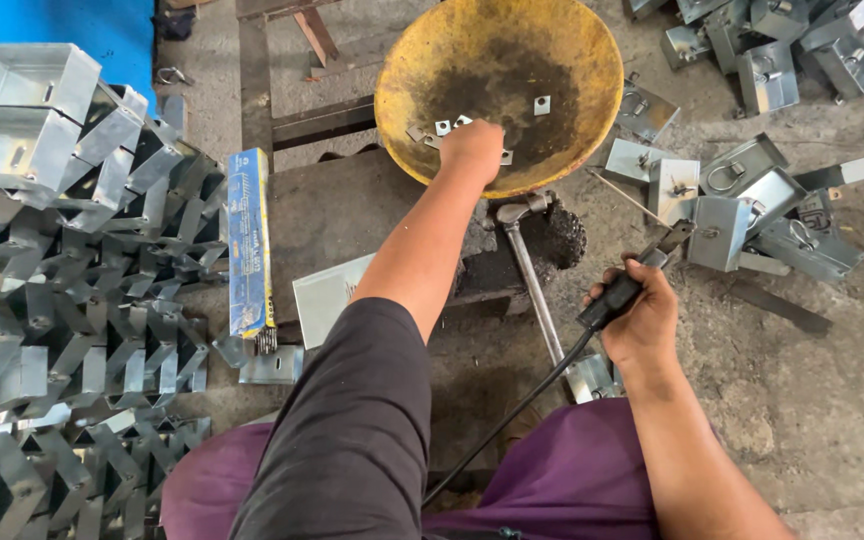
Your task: The person sits on the floor and welds small metal pieces onto larger metal brackets using a handheld welding tool. They pick up brackets and small metal pieces, position them, and weld them together, creating bright sparks. The person places the finished brackets on the floor and repeats the process with new pieces.
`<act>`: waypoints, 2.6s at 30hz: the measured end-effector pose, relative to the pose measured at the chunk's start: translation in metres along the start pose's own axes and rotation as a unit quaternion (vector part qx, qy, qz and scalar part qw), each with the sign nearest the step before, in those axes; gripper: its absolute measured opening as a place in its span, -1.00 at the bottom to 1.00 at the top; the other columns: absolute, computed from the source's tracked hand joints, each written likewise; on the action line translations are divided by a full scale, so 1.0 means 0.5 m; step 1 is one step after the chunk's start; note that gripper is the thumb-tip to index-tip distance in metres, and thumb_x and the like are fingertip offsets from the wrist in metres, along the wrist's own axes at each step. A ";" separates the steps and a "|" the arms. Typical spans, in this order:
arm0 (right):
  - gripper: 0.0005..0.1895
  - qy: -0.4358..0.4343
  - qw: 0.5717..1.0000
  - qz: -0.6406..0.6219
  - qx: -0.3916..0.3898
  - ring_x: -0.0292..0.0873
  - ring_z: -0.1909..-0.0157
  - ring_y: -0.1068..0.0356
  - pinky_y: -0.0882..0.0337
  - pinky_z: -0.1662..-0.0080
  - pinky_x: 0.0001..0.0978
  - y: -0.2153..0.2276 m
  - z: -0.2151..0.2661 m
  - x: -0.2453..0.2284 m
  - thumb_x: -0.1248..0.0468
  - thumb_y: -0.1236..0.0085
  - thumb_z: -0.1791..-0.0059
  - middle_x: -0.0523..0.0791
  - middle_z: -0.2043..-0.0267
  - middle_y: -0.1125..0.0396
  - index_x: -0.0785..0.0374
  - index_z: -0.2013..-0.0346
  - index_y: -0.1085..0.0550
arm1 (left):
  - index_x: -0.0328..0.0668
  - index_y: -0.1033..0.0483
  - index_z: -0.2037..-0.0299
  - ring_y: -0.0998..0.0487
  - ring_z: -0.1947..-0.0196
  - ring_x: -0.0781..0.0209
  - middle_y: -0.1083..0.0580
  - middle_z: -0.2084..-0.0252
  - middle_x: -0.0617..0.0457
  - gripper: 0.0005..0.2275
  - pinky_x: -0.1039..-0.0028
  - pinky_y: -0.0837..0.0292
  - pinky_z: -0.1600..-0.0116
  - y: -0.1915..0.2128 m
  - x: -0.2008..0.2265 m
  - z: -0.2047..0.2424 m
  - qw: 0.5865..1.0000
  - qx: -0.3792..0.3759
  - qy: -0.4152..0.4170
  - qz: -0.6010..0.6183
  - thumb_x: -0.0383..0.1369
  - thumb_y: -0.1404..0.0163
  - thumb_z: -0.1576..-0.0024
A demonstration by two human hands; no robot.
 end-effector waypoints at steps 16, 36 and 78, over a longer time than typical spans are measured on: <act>-0.76 -0.003 1.000 0.006 0.012 -0.04 0.33 -0.35 -0.38 0.19 -0.06 -0.024 0.018 -0.009 0.18 -0.05 0.03 -0.10 0.34 -0.33 0.11 0.08 -0.38 | -0.40 -0.57 0.03 -0.60 0.39 0.09 -0.57 0.31 -0.13 -0.77 0.26 -0.59 0.27 0.081 -0.116 0.106 0.558 0.043 -0.004 0.829 -0.44 -0.07 -0.14; -0.80 0.016 0.996 0.091 -0.016 -0.04 0.31 -0.30 -0.38 0.19 -0.06 -0.057 0.026 -0.009 0.16 -0.10 0.05 -0.10 0.35 -0.28 0.11 0.19 -0.40 | -0.17 -0.49 0.18 -0.36 0.55 0.32 -0.36 0.43 0.12 -0.94 0.46 -0.30 0.42 -0.017 -0.198 0.643 0.364 0.001 0.042 0.930 -0.40 -0.07 -0.24; -0.09 0.380 0.583 0.675 -0.246 -0.15 0.35 -0.39 -0.47 0.19 -0.27 -0.385 0.434 0.234 0.14 -0.54 0.21 -0.04 0.15 -0.37 0.42 -0.29 -0.29 | -0.32 -0.57 0.36 -0.22 0.74 0.47 -0.37 0.61 0.18 -0.84 0.53 -0.01 0.65 -0.170 -0.341 0.792 0.496 0.205 0.267 0.801 -0.36 -0.17 -0.14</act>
Point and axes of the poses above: each hand's wrist, its own z-axis away from the middle knuckle, its own y-axis out of the back of the hand, x = y × z, the point moved 8 cm from there along -z, towards the middle knuckle
